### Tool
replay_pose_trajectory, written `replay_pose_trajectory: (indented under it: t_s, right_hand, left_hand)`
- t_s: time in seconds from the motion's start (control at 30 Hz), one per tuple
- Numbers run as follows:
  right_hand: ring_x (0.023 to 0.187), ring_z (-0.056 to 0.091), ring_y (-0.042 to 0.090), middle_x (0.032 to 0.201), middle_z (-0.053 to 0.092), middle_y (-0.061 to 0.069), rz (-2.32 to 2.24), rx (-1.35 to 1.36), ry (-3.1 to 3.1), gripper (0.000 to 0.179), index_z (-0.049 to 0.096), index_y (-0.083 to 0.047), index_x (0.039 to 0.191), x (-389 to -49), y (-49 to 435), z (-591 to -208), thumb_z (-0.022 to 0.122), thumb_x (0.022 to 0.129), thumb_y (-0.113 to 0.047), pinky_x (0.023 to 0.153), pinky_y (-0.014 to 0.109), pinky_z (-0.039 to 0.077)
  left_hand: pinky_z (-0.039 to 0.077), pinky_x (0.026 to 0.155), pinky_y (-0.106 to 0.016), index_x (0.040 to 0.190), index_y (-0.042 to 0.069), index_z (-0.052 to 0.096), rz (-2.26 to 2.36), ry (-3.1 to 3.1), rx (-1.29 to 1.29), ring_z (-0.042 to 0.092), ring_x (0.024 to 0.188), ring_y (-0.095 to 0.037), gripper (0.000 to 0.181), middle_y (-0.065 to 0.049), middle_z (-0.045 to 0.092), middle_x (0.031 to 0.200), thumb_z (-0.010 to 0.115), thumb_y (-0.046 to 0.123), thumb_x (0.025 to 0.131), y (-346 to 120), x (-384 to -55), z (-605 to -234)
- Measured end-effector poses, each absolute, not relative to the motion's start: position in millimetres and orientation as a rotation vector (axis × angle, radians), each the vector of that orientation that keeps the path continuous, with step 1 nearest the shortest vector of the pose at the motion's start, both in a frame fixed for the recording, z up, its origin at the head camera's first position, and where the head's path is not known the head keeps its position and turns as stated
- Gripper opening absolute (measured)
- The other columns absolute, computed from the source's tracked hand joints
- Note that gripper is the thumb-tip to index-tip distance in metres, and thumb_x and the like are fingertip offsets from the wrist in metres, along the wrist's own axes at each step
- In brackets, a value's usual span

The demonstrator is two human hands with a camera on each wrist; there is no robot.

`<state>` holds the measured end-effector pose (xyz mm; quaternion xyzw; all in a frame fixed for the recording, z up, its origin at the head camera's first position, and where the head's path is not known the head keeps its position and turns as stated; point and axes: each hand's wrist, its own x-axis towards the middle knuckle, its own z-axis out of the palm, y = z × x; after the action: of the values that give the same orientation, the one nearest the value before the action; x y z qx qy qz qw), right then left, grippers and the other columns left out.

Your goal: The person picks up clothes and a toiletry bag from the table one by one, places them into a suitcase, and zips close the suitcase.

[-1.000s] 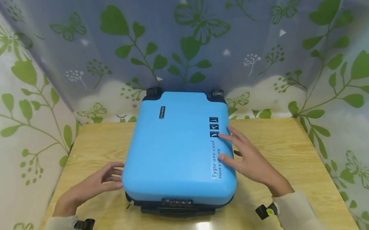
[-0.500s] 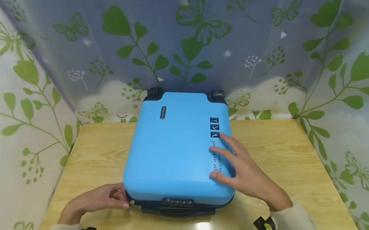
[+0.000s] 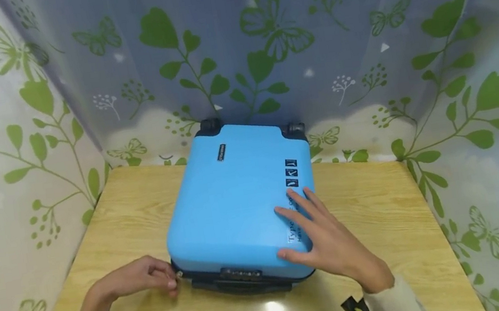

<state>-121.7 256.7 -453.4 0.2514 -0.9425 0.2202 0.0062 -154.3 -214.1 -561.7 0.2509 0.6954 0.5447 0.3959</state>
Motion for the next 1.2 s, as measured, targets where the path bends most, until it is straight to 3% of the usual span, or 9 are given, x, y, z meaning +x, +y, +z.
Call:
replay_pose_trajectory:
  t_s: [0.2,0.37,0.53,0.63,0.83,1.07,1.2]
  right_hand:
    - [0.168,0.013,0.048,0.182,0.024,0.009,0.646,0.845,-2.929,0.09,0.045,-0.032,0.168,-123,256,-454,0.083,0.091,-0.059,0.118,0.082,0.032]
    - [0.167,0.014,0.051,0.181,0.025,0.012,0.583,0.889,-2.914,0.096,0.044,-0.031,0.168,-123,256,-455,0.084,0.088,-0.063,0.118,0.082,0.033]
    - [0.167,0.014,0.052,0.182,0.024,0.012,0.555,0.905,-2.901,0.099,0.043,-0.031,0.169,-123,257,-455,0.084,0.087,-0.065,0.118,0.081,0.035]
    - [0.167,0.013,0.052,0.182,0.022,0.012,0.533,0.919,-2.908,0.101,0.04,-0.031,0.17,-123,257,-455,0.083,0.087,-0.068,0.117,0.081,0.036]
    - [0.166,0.015,0.054,0.182,0.021,0.015,0.499,0.959,-2.896,0.104,0.038,-0.029,0.172,-122,257,-458,0.073,0.088,-0.081,0.115,0.079,0.04]
    - [0.165,0.016,0.054,0.182,0.022,0.014,0.528,0.978,-2.897,0.103,0.038,-0.03,0.172,-123,259,-455,0.072,0.089,-0.081,0.113,0.078,0.043]
    - [0.166,0.015,0.054,0.183,0.021,0.013,0.54,0.982,-2.91,0.103,0.038,-0.029,0.172,-123,260,-455,0.074,0.089,-0.078,0.114,0.078,0.042]
  left_hand:
    - [0.059,0.098,-0.028,0.112,-0.015,0.075,1.383,1.767,0.635,0.079,0.097,-0.023,0.033,-0.02,0.082,0.098,0.065,0.016,0.109,-214,-154,-559]
    - [0.061,0.091,-0.03,0.116,-0.016,0.07,1.404,1.837,0.638,0.078,0.094,-0.024,0.031,-0.022,0.08,0.1,0.063,0.014,0.11,-218,-153,-555]
    - [0.056,0.075,-0.031,0.107,-0.007,0.074,1.385,1.947,0.633,0.063,0.077,-0.015,0.026,-0.011,0.072,0.087,0.07,0.018,0.108,-214,-149,-549]
    - [0.052,0.071,-0.029,0.1,0.0,0.077,1.346,2.053,0.628,0.06,0.075,-0.014,0.022,-0.011,0.071,0.083,0.073,0.021,0.106,-212,-146,-542]
    - [0.055,0.076,-0.028,0.094,0.018,0.082,1.255,2.263,0.692,0.072,0.082,-0.019,0.016,-0.01,0.079,0.09,0.074,0.026,0.106,-218,-148,-535]
    - [0.058,0.081,-0.029,0.099,0.018,0.085,1.21,2.48,0.647,0.074,0.091,-0.01,0.015,0.006,0.081,0.097,0.075,0.028,0.104,-231,-153,-538]
    - [0.06,0.086,-0.03,0.103,0.024,0.085,1.19,2.598,0.648,0.074,0.097,-0.005,0.011,0.015,0.08,0.1,0.075,0.028,0.105,-237,-154,-545]
